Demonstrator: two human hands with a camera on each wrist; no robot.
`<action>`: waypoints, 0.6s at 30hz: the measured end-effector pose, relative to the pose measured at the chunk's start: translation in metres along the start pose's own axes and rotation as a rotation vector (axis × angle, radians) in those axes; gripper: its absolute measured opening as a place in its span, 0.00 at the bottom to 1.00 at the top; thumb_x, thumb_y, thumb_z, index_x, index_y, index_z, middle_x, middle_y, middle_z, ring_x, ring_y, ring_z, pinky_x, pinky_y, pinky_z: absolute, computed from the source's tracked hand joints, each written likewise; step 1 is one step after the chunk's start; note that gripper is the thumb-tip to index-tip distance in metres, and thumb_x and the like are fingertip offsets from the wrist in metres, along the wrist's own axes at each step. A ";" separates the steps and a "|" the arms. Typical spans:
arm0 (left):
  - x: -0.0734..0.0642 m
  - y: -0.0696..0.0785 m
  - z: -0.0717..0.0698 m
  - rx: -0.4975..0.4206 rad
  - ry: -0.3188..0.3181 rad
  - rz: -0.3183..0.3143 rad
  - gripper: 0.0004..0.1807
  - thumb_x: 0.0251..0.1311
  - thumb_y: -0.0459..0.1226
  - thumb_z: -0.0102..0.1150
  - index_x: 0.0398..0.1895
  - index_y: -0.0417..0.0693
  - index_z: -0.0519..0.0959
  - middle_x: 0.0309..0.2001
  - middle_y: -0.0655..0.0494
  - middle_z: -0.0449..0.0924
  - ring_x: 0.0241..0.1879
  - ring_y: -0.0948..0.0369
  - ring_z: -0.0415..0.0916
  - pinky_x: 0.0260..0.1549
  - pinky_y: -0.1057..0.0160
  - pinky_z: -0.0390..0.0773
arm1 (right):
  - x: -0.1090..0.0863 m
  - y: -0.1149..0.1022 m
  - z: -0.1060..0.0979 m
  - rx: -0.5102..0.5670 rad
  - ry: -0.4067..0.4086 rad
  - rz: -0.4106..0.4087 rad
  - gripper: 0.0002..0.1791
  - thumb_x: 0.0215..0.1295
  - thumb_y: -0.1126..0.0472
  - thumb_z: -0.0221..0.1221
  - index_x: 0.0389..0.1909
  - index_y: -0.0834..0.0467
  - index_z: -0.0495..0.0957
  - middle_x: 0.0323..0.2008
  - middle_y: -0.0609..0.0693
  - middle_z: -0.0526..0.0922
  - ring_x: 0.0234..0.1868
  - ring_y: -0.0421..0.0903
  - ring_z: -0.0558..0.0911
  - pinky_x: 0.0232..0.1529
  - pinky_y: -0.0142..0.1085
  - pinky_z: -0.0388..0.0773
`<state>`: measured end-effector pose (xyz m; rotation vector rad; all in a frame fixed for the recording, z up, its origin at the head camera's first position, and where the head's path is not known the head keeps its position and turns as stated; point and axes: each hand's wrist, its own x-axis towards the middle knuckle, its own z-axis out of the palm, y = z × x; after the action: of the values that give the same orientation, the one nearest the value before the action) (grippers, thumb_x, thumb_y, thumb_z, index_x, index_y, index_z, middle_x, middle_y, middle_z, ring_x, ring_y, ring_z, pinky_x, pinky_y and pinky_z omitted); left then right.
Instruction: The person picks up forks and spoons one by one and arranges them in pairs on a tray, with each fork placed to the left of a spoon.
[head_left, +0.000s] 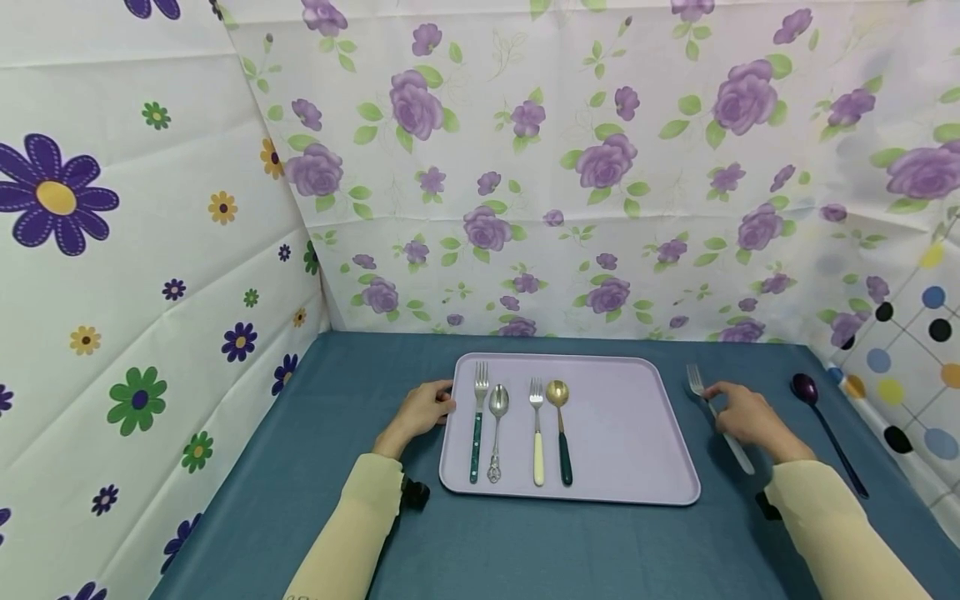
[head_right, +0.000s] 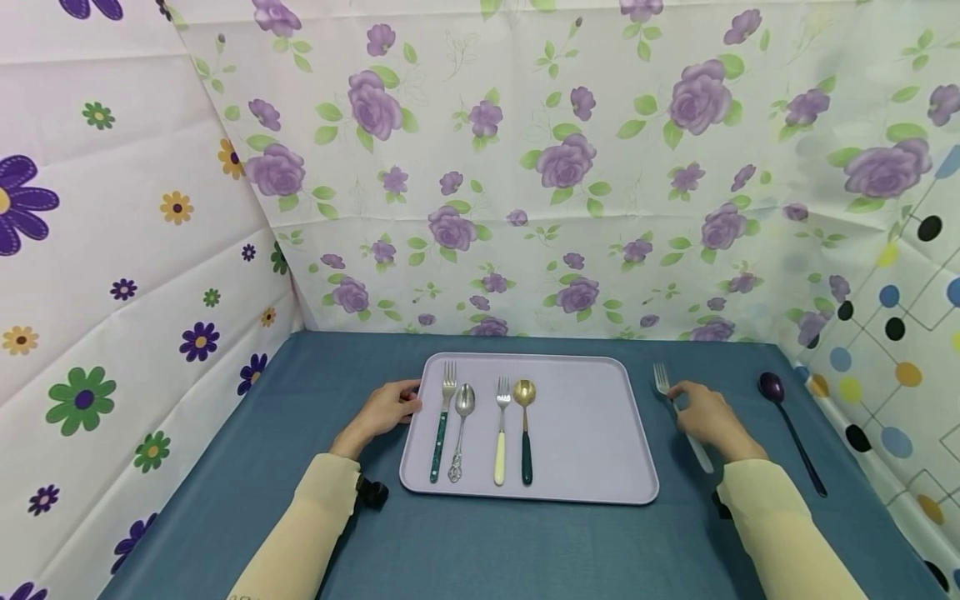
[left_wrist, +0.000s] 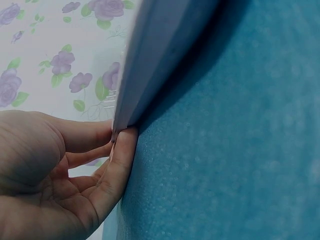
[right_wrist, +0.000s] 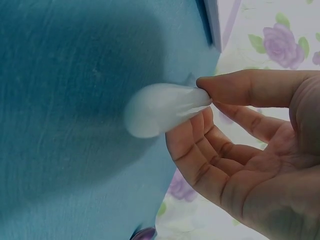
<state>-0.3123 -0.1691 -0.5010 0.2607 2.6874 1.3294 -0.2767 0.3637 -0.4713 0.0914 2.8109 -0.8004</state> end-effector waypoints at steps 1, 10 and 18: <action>0.000 0.000 0.000 -0.001 0.001 -0.002 0.25 0.74 0.29 0.58 0.72 0.32 0.72 0.40 0.48 0.79 0.42 0.55 0.84 0.41 0.58 0.88 | 0.000 -0.001 0.000 0.005 -0.003 0.003 0.31 0.58 0.75 0.54 0.66 0.73 0.69 0.27 0.57 0.78 0.19 0.46 0.72 0.21 0.39 0.73; -0.001 -0.001 0.001 0.001 -0.006 -0.005 0.25 0.74 0.30 0.57 0.72 0.32 0.72 0.40 0.49 0.79 0.42 0.56 0.83 0.41 0.58 0.88 | -0.003 -0.006 0.003 0.019 -0.023 0.004 0.31 0.60 0.75 0.55 0.67 0.73 0.68 0.24 0.54 0.76 0.19 0.46 0.70 0.21 0.40 0.73; 0.000 0.000 0.000 -0.003 -0.003 -0.011 0.25 0.74 0.30 0.56 0.72 0.31 0.70 0.40 0.48 0.79 0.43 0.54 0.83 0.42 0.57 0.88 | -0.004 -0.017 0.002 0.023 -0.038 0.007 0.31 0.61 0.75 0.56 0.68 0.72 0.68 0.24 0.54 0.77 0.23 0.48 0.73 0.23 0.40 0.76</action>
<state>-0.3125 -0.1688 -0.5012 0.2468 2.6807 1.3286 -0.2746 0.3483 -0.4637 0.0893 2.7643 -0.8242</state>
